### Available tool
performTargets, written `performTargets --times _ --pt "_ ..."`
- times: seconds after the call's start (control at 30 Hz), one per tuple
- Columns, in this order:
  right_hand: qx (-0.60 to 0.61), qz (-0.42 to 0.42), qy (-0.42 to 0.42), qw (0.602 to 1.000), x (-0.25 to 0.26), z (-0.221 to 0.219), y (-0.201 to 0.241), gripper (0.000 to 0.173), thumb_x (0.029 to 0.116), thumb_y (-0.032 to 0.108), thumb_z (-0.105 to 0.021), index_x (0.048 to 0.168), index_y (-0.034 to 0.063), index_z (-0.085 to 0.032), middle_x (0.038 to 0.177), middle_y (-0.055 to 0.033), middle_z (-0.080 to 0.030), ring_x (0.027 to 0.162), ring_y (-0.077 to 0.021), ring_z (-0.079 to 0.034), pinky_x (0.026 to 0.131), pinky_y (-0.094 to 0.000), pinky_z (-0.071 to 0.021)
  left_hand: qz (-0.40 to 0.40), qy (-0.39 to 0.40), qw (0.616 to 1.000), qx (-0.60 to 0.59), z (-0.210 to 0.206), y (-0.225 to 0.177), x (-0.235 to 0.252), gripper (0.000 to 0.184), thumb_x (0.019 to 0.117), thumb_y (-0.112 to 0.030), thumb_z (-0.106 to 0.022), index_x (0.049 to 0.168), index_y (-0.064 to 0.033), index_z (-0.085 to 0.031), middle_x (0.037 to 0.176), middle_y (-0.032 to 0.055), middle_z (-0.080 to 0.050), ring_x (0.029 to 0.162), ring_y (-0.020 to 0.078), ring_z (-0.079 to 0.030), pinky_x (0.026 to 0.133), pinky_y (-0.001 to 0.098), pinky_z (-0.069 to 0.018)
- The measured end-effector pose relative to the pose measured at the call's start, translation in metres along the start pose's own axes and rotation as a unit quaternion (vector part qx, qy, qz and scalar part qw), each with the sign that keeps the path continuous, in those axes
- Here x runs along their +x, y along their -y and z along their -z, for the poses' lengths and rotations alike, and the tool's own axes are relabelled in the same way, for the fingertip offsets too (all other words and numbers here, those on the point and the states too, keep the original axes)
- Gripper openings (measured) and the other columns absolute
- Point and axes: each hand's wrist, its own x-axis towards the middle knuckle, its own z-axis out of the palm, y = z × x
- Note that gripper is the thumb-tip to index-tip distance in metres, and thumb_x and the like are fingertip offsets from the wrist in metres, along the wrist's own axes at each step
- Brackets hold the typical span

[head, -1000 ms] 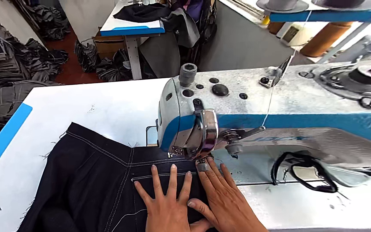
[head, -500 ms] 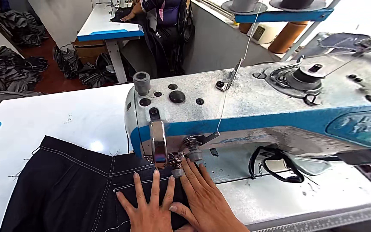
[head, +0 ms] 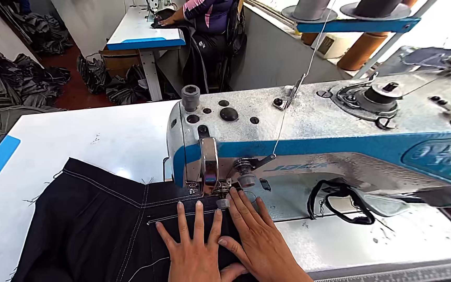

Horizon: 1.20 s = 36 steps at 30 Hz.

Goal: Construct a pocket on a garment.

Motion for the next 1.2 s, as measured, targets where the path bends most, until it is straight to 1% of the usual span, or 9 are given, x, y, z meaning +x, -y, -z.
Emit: performTargets --times 0.17,0.33,0.47,0.63,0.83,0.97,1.03,1.13,1.2 --pt "0.036 -0.005 0.015 0.999 0.003 0.005 -0.002 0.097 0.0995 0.074 -0.009 0.15 0.003 -0.052 0.157 -0.0118 -0.049 0.147 -0.0291 -0.045 0.12 -0.0637 -0.0271 0.006 -0.004 1.0 0.0 -0.001 -0.003 0.002 0.106 0.0749 -0.095 -0.034 0.154 -0.0264 -0.049 0.154 0.024 -0.048 0.139 0.065 -0.035 0.092 0.0918 -0.0222" --pt "0.021 -0.015 0.029 0.999 0.004 0.008 0.001 0.1 0.0982 0.076 -0.009 0.149 0.0029 -0.053 0.157 -0.0118 -0.049 0.147 -0.0295 -0.044 0.118 -0.0686 -0.0241 0.011 0.019 1.0 -0.002 0.002 -0.007 0.003 0.103 0.0765 -0.09 -0.042 0.156 -0.0247 -0.046 0.156 0.0249 -0.045 0.139 0.0656 -0.033 0.093 0.0921 -0.0212" --pt "0.016 -0.014 0.039 0.999 0.003 0.009 0.001 0.102 0.0963 0.079 -0.008 0.151 0.0038 -0.05 0.159 -0.0108 -0.046 0.149 -0.0292 -0.041 0.118 -0.0707 -0.0214 0.013 0.036 0.999 0.003 0.004 -0.01 0.005 0.105 0.0762 -0.09 -0.043 0.157 -0.0238 -0.044 0.157 0.0251 -0.044 0.14 0.0662 -0.032 0.092 0.0922 -0.0208" --pt "0.027 0.0 0.042 0.999 0.001 0.009 -0.002 0.103 0.0958 0.079 -0.007 0.152 0.004 -0.049 0.159 -0.0101 -0.046 0.15 -0.0289 -0.041 0.118 -0.0709 -0.0206 -0.007 0.001 1.0 0.01 0.001 -0.008 0.007 0.106 0.0727 -0.092 -0.044 0.153 -0.0229 -0.051 0.152 0.0263 -0.049 0.136 0.0663 -0.037 0.092 0.0916 -0.023" --pt "0.028 -0.004 0.055 0.998 0.002 0.01 -0.002 0.103 0.0958 0.079 -0.006 0.153 0.0035 -0.048 0.16 -0.011 -0.045 0.15 -0.0288 -0.04 0.118 -0.0719 -0.019 -0.002 0.0 1.0 0.008 0.0 -0.008 0.006 0.107 0.0728 -0.093 -0.041 0.154 -0.0245 -0.05 0.152 0.0253 -0.049 0.137 0.064 -0.039 0.094 0.09 -0.0243" --pt "0.005 0.006 0.063 0.998 0.003 0.012 -0.001 0.104 0.0955 0.079 -0.007 0.154 0.0027 -0.046 0.161 -0.0116 -0.043 0.15 -0.0293 -0.039 0.118 -0.0718 -0.0198 0.006 0.03 1.0 0.008 0.004 -0.01 0.006 0.11 0.0716 -0.094 -0.041 0.157 -0.0241 -0.045 0.156 0.0247 -0.045 0.139 0.0637 -0.036 0.095 0.0903 -0.023" --pt "-0.007 0.009 0.064 0.998 0.004 0.012 -0.001 0.105 0.0952 0.08 -0.007 0.154 0.0025 -0.046 0.161 -0.0117 -0.043 0.15 -0.0294 -0.039 0.118 -0.0727 -0.0193 0.014 0.072 0.997 0.005 0.01 -0.013 0.007 0.117 0.0691 -0.097 -0.04 0.16 -0.0232 -0.039 0.16 0.0251 -0.039 0.142 0.0643 -0.03 0.095 0.0908 -0.0205" --pt "0.031 -0.001 0.033 0.999 0.007 0.012 -0.002 0.095 0.0999 0.074 -0.012 0.147 0.0036 -0.055 0.156 -0.0105 -0.05 0.146 -0.0293 -0.045 0.117 -0.0739 -0.0209 0.027 0.108 0.994 -0.005 0.013 -0.014 0.009 0.121 0.0671 -0.099 -0.038 0.162 -0.0234 -0.034 0.162 0.0255 -0.033 0.144 0.0647 -0.024 0.096 0.0914 -0.0171" --pt "0.104 -0.021 -0.044 0.993 0.015 0.014 -0.004 0.069 0.106 0.058 -0.033 0.128 0.0052 -0.071 0.135 -0.009 -0.069 0.13 -0.0287 -0.063 0.114 -0.0688 -0.0349 0.026 0.09 0.996 0.0 0.009 -0.014 0.008 0.122 0.0658 -0.101 -0.034 0.161 -0.0247 -0.036 0.161 0.0265 -0.035 0.143 0.0656 -0.026 0.095 0.0917 -0.0181"
